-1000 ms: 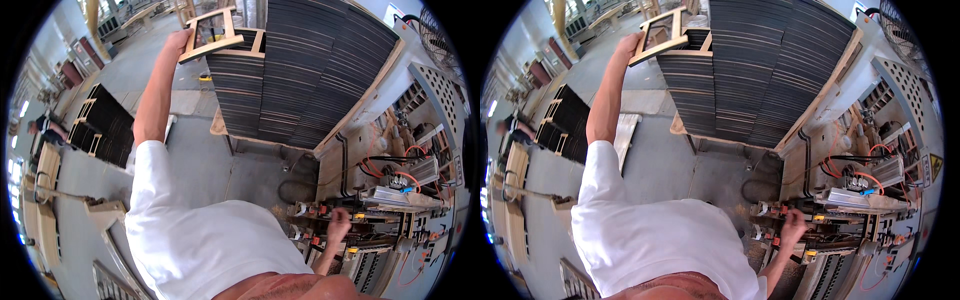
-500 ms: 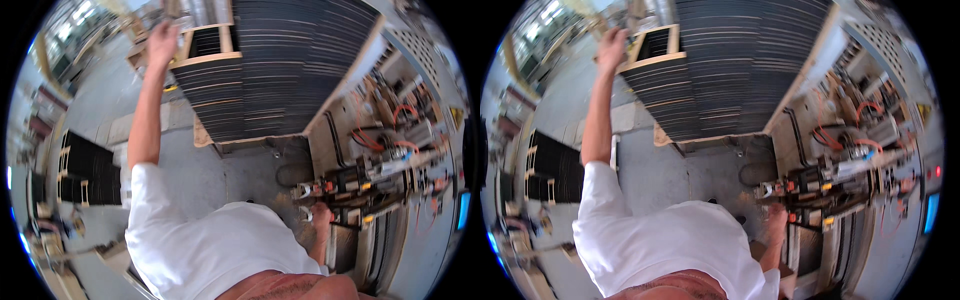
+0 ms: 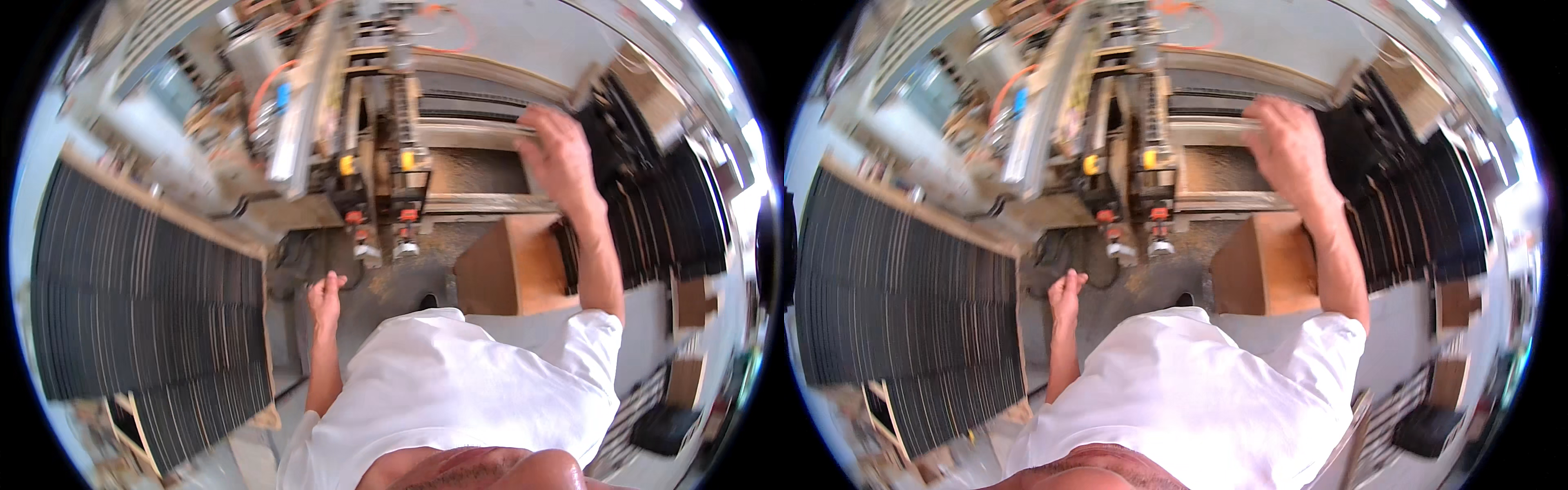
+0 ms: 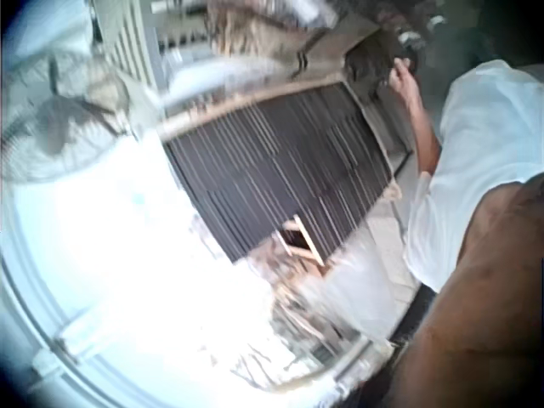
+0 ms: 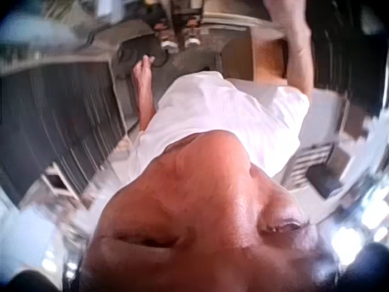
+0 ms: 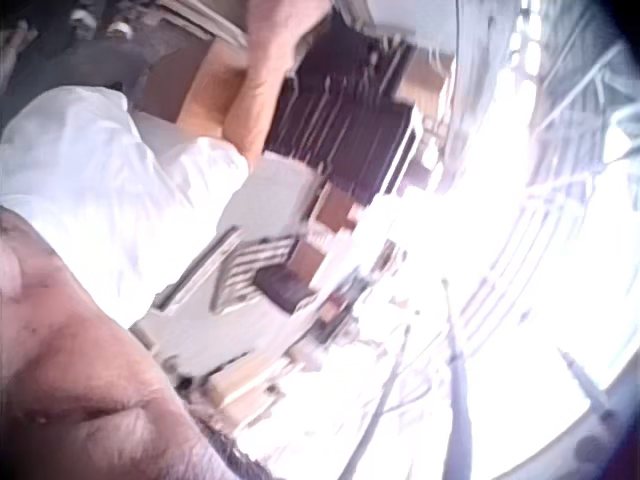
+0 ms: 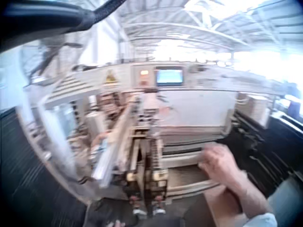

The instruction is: The person repeatedly picks up small wooden frames from a stack, places them into a machine, and removes them after processing. The person then stacks the processed frames on a nearby table. The task is repetitive and involves handling multiple identical frames.

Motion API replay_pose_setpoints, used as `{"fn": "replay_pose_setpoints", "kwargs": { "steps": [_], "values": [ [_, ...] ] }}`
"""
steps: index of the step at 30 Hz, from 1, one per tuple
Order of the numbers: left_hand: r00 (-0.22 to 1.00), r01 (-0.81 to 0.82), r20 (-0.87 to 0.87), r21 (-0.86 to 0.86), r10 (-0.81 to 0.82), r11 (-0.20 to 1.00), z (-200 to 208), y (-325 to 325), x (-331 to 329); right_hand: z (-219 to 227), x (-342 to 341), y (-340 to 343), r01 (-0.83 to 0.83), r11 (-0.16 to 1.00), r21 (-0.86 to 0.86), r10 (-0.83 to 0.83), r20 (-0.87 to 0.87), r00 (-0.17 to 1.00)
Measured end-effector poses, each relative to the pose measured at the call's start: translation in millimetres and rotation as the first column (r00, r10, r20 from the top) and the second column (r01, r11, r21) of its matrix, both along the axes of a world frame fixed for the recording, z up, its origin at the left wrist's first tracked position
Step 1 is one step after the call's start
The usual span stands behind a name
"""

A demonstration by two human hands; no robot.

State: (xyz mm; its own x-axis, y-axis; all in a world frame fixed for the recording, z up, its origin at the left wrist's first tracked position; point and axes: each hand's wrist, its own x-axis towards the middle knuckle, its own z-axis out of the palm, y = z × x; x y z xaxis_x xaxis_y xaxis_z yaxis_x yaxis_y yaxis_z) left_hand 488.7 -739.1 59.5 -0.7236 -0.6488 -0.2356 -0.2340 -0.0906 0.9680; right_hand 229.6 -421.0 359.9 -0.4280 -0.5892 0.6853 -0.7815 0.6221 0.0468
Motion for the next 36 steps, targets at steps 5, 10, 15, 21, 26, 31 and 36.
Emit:
{"fn": "replay_pose_setpoints", "kwargs": {
  "steps": [5,10,15,21,26,31,36],
  "values": [
    [0.967,0.254,0.012,-0.035,-0.253,0.967,-38.7,17.7,-60.1,77.0,-0.1,140.4,0.651,0.755,-0.074,-0.635,-0.330,0.698],
    [0.944,0.326,-0.018,-0.090,-0.328,0.941,-21.2,28.1,-146.3,102.5,34.5,249.4,0.942,0.327,0.073,-0.944,-0.015,0.328],
    [0.943,0.285,-0.136,-0.132,-0.302,0.949,21.9,36.1,-228.6,96.4,37.6,303.9,0.797,0.604,-0.019,-0.777,0.212,0.593],
    [0.952,0.172,-0.248,-0.044,-0.178,0.984,59.7,13.7,-337.0,92.4,43.4,240.3,0.804,0.557,-0.209,-0.775,0.217,0.594],
    [0.968,0.176,-0.218,0.222,-0.127,0.959,65.4,-33.3,-430.5,84.8,44.3,155.2,0.582,0.790,-0.193,-0.579,0.076,0.812],
    [0.984,0.047,-0.175,0.435,0.033,0.899,28.6,-99.8,-528.7,69.8,19.2,85.9,0.472,0.881,-0.004,-0.471,0.082,0.879],
    [0.979,-0.018,-0.164,0.535,0.125,0.845,20.0,-106.0,-602.1,42.1,-10.8,54.2,0.468,0.884,0.017,-0.460,0.209,0.863]
  ]
}}
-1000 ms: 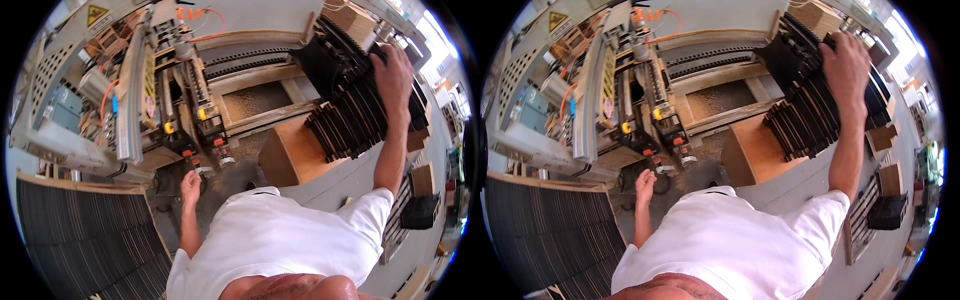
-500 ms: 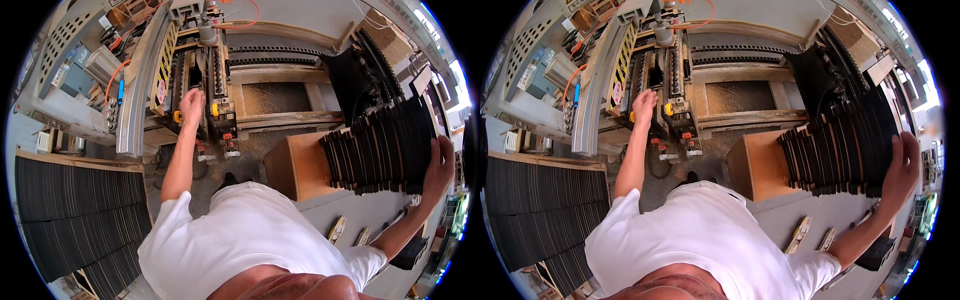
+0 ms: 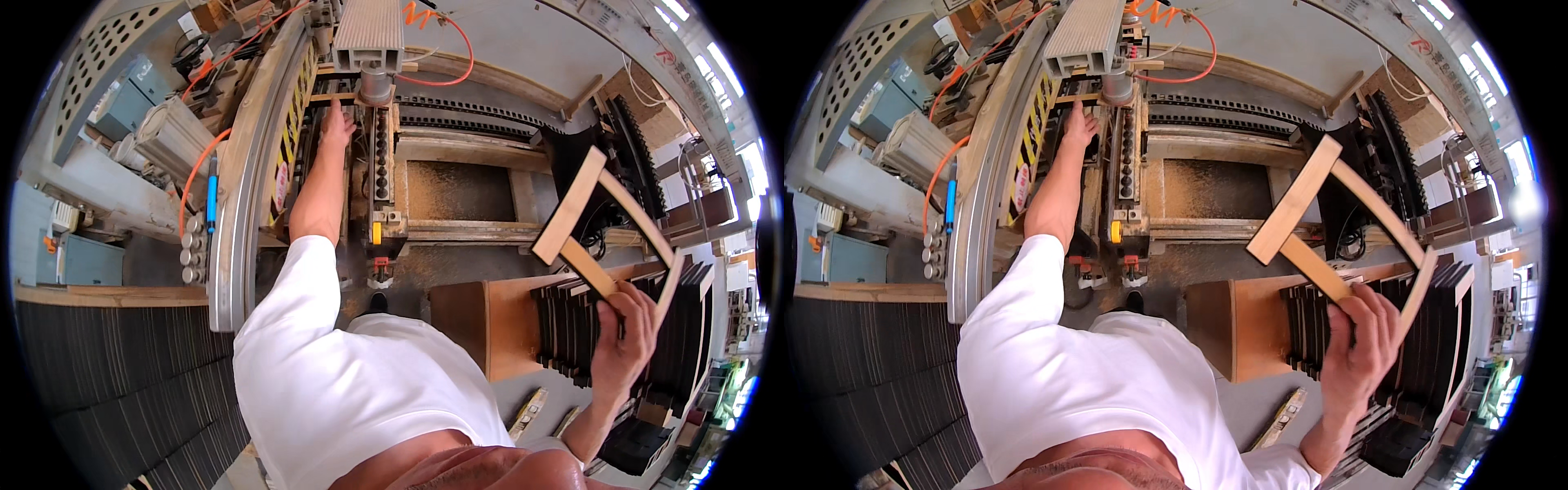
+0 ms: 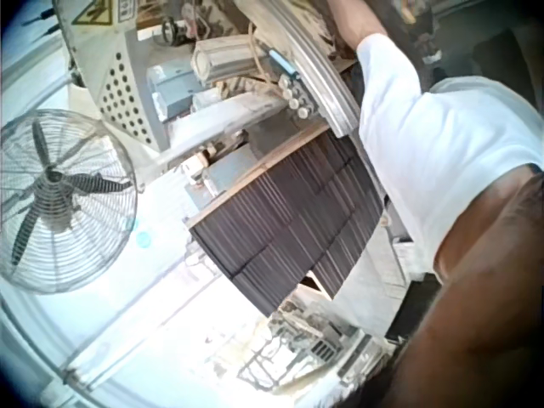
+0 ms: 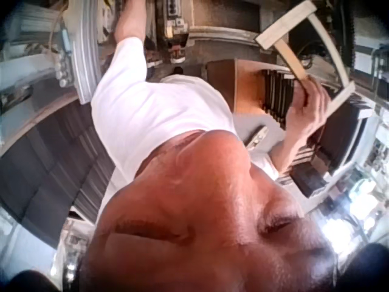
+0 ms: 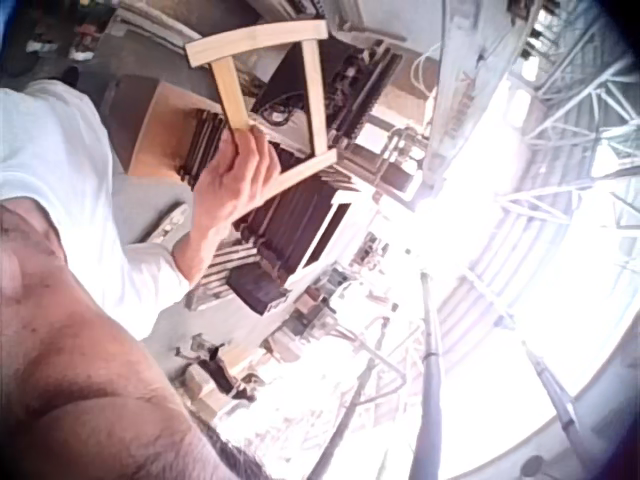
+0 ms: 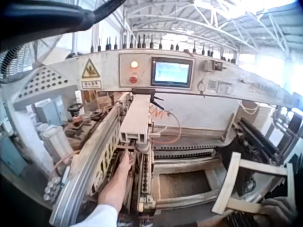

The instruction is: The person repeatedly picks up small wooden frames from a stack, places them into a machine, and removes them after processing. The person then stacks the processed frames on a nearby table. The task is repetitive and involves handling multiple identical frames.

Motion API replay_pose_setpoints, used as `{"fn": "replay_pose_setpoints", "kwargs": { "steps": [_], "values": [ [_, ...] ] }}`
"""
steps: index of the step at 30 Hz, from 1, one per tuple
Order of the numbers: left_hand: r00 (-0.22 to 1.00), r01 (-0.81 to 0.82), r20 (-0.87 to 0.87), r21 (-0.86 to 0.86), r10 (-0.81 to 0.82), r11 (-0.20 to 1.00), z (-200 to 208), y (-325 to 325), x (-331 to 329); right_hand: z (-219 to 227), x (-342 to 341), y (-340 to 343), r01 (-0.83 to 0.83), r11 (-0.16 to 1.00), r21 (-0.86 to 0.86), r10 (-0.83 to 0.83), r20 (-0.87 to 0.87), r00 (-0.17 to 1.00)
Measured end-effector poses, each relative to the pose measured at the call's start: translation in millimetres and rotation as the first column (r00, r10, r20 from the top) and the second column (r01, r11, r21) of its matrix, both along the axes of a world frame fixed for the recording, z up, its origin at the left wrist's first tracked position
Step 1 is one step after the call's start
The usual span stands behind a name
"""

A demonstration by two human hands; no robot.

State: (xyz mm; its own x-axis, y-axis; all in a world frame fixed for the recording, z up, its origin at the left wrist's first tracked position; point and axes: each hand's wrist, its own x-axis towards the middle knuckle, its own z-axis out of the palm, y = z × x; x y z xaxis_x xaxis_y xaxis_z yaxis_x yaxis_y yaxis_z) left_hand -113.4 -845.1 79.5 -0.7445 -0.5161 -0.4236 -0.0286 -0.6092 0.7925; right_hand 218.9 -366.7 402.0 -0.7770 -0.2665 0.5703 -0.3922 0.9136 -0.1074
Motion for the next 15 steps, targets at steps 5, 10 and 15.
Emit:
{"fn": "replay_pose_setpoints", "kwargs": {
  "steps": [5,10,15],
  "values": [
    [0.994,-0.103,-0.008,0.166,0.106,0.981,-16.6,-21.2,-43.4,-31.4,-28.1,-23.9,-0.007,0.998,-0.056,0.014,0.131,0.991],
    [0.981,-0.154,-0.081,0.216,0.174,0.964,-16.2,-14.5,-32.5,-70.6,-72.8,-51.0,-0.081,0.990,-0.118,0.103,0.204,0.974],
    [0.988,-0.125,-0.056,0.217,0.141,0.968,-16.1,26.1,57.3,-121.7,-134.5,-108.8,-0.299,0.931,-0.209,0.339,0.188,0.922]
  ]
}}
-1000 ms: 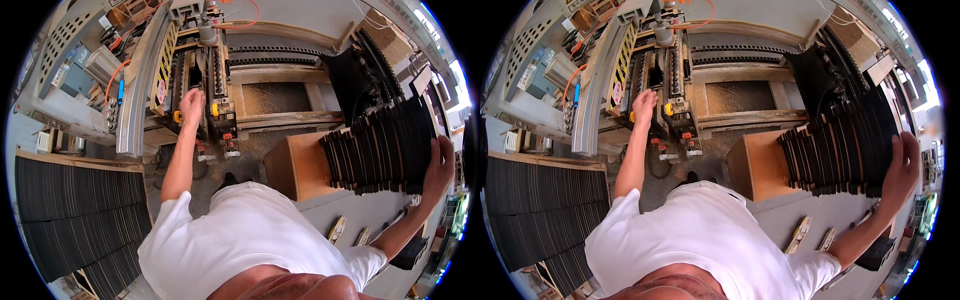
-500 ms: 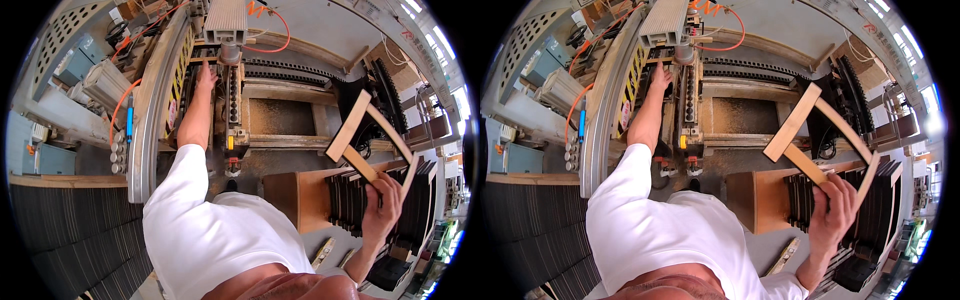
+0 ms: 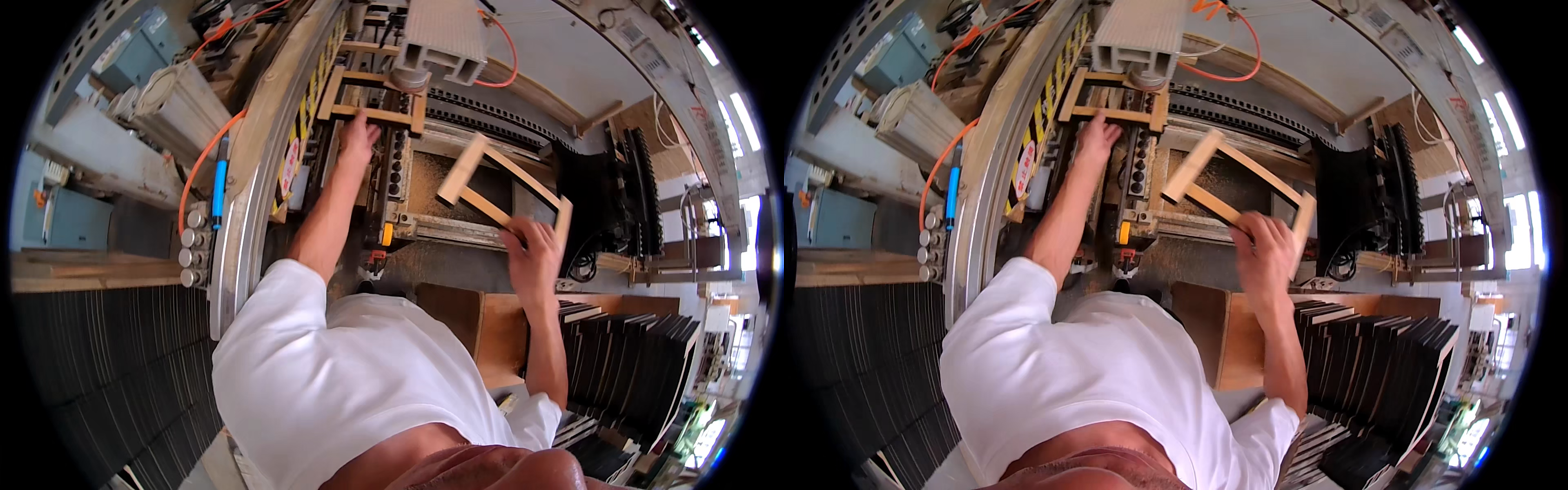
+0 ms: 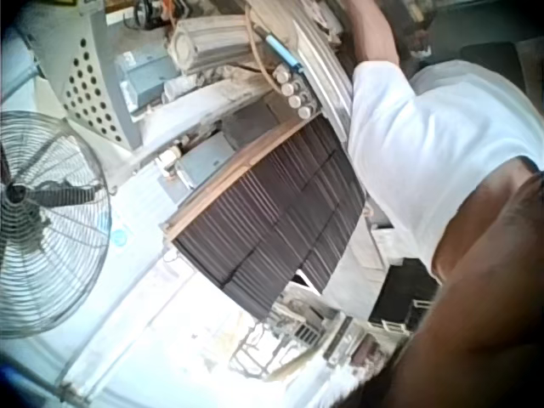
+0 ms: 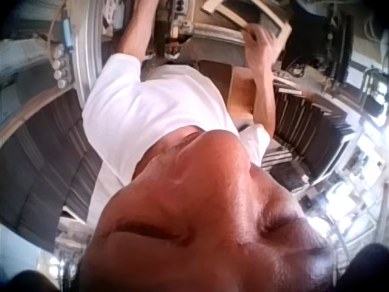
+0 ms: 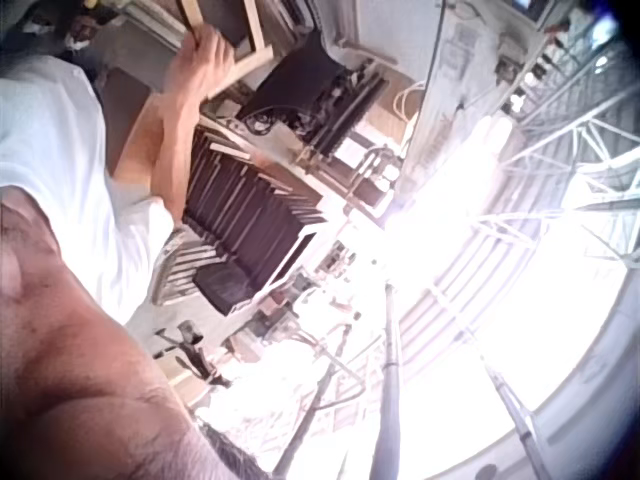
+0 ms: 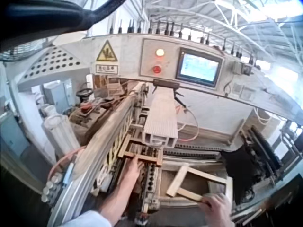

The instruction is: The person repeatedly picks up small wooden frames from a stack, places them into a machine, and removes them after processing. The person then stacks the processed frames on a nearby table. The task is repetitive and involves handling multiple identical frames.

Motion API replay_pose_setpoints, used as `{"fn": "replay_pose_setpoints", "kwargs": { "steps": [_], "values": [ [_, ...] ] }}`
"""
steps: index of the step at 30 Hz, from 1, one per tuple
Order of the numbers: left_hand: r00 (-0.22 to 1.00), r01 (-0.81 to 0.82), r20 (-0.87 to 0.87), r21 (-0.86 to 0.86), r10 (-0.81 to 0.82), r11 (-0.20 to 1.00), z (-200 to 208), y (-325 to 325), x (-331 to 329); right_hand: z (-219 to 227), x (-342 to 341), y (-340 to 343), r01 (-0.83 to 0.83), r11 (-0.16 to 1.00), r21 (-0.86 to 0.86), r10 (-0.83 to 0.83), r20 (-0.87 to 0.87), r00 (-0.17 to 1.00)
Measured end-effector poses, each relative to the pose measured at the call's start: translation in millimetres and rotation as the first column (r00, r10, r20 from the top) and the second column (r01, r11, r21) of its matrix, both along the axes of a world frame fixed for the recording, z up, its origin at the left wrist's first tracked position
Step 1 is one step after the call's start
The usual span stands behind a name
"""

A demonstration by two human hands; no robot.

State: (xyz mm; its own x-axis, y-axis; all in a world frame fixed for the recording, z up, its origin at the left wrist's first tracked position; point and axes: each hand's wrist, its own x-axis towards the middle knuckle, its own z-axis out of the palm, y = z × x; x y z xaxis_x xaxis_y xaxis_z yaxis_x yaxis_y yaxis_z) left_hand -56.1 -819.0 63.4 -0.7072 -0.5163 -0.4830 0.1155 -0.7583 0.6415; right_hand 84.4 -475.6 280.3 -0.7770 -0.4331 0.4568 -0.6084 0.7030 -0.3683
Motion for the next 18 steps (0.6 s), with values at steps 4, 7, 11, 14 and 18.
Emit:
{"fn": "replay_pose_setpoints", "kwargs": {
  "steps": [4,7,11,14,18],
  "values": [
    [0.963,0.148,-0.234,0.053,-0.131,0.988,-33.6,24.5,76.0,-51.0,-47.6,-69.2,-0.239,0.970,-0.049,0.234,-0.096,0.968],
    [0.918,0.255,-0.296,-0.070,-0.264,0.964,-1.4,48.7,128.0,-85.8,-69.2,-121.9,-0.339,0.939,-0.052,0.335,-0.083,0.939],
    [0.869,0.243,-0.421,-0.098,-0.261,0.965,10.4,55.3,148.9,-121.7,-88.3,-169.1,-0.450,0.893,-0.017,0.447,-0.085,0.891],
    [0.881,0.182,-0.442,-0.019,-0.172,0.983,6.2,60.1,150.6,-132.5,-90.0,-168.5,-0.500,0.866,0.017,0.500,-0.030,0.866],
    [0.920,0.099,-0.387,0.077,-0.062,0.992,-10.8,62.4,140.1,-137.7,-102.7,-170.0,-0.552,0.832,0.059,0.549,0.055,0.834]
  ]
}}
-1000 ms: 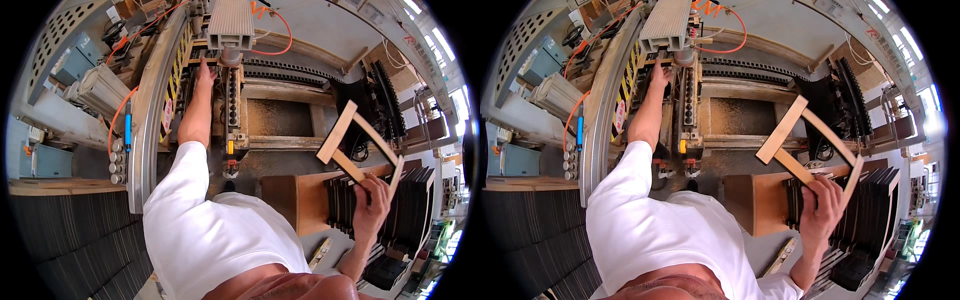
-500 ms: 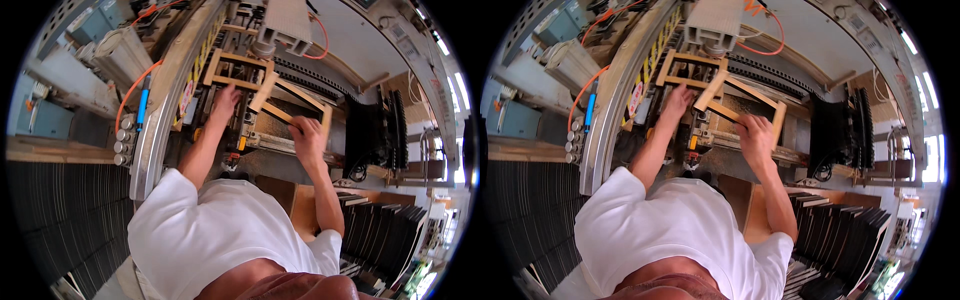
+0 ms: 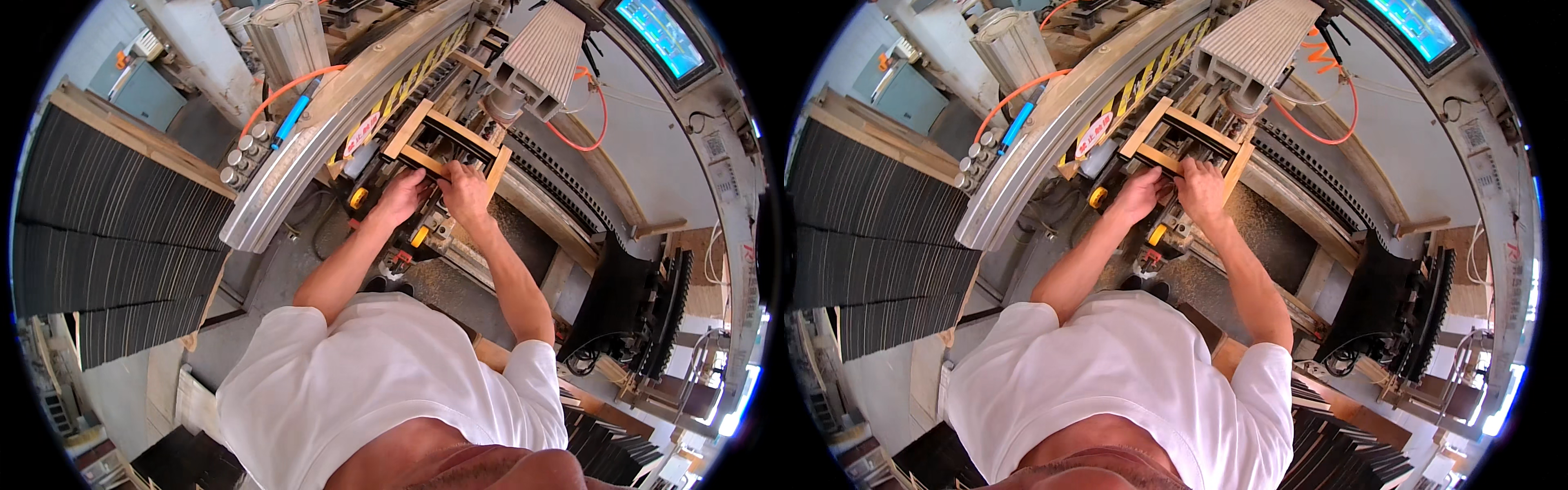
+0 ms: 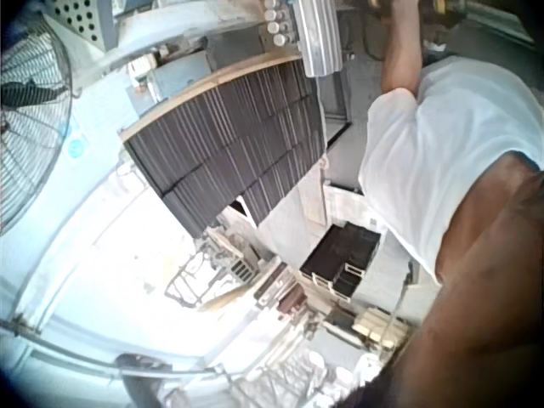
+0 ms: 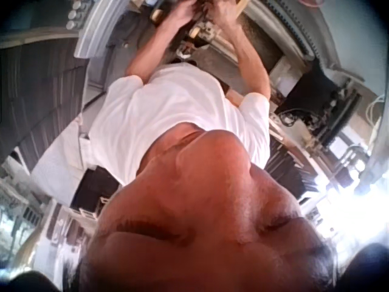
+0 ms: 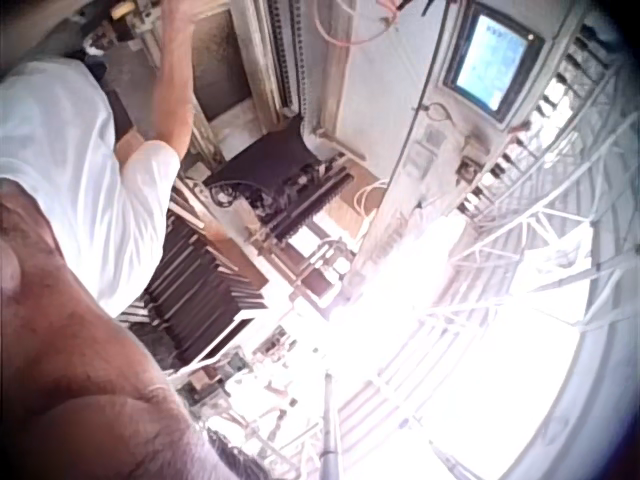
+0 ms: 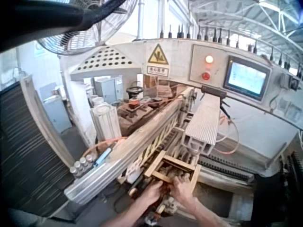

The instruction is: The person repeatedly picks up small wooden frames from a stack, places them into a machine, and removes them after processing. The person then stacks the processed frames on a nearby table. The task is repetitive and involves handling multiple identical frames.

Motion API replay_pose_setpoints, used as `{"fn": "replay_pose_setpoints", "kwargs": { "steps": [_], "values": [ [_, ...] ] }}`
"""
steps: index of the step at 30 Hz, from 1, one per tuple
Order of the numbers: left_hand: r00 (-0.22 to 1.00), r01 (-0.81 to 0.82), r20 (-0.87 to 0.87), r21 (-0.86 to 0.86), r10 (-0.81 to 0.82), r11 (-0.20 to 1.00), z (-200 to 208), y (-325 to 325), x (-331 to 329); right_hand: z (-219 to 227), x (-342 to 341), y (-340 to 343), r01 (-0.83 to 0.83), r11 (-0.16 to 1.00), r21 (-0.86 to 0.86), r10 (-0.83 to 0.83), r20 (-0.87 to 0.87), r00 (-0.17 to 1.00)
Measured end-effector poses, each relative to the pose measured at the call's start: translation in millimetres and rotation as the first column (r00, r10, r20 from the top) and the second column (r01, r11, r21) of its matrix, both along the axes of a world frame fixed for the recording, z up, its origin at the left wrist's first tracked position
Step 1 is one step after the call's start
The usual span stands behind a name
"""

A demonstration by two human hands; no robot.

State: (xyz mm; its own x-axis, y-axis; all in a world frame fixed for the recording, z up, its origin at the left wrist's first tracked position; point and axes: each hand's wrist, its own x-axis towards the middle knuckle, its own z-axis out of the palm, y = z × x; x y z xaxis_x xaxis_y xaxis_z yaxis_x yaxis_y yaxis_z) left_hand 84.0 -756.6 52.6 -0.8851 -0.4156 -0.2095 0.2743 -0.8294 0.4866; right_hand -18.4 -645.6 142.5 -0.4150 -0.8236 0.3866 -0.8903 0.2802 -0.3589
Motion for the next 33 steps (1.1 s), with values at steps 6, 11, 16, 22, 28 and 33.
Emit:
{"fn": "replay_pose_setpoints", "kwargs": {
  "steps": [6,11,16,22,28,33],
  "values": [
    [0.985,-0.091,0.124,-0.197,0.117,0.976,22.6,24.8,50.5,-4.2,-33.4,-25.5,0.010,0.996,-0.092,-0.006,0.044,0.999],
    [0.961,-0.104,0.224,-0.254,0.163,0.962,40.1,56.0,152.5,-27.9,-57.7,-64.5,0.050,0.995,-0.082,-0.048,0.023,0.999],
    [0.945,-0.118,0.268,-0.254,0.187,0.960,51.6,77.7,219.6,-32.0,-72.6,-76.3,0.057,0.997,-0.046,-0.061,-0.083,0.995],
    [0.930,-0.107,0.323,-0.218,0.175,0.970,49.4,68.4,255.5,-9.2,-76.9,-100.6,0.162,0.957,0.241,-0.043,-0.432,0.901],
    [0.921,-0.101,0.353,-0.188,0.163,0.977,26.2,39.7,307.5,2.0,-94.4,-127.4,0.315,0.848,0.427,-0.002,-0.591,0.807],
    [0.894,-0.149,0.404,-0.142,0.195,0.979,-5.8,21.8,348.8,10.7,-108.8,-151.5,0.353,0.776,0.523,0.049,-0.607,0.793]
  ]
}}
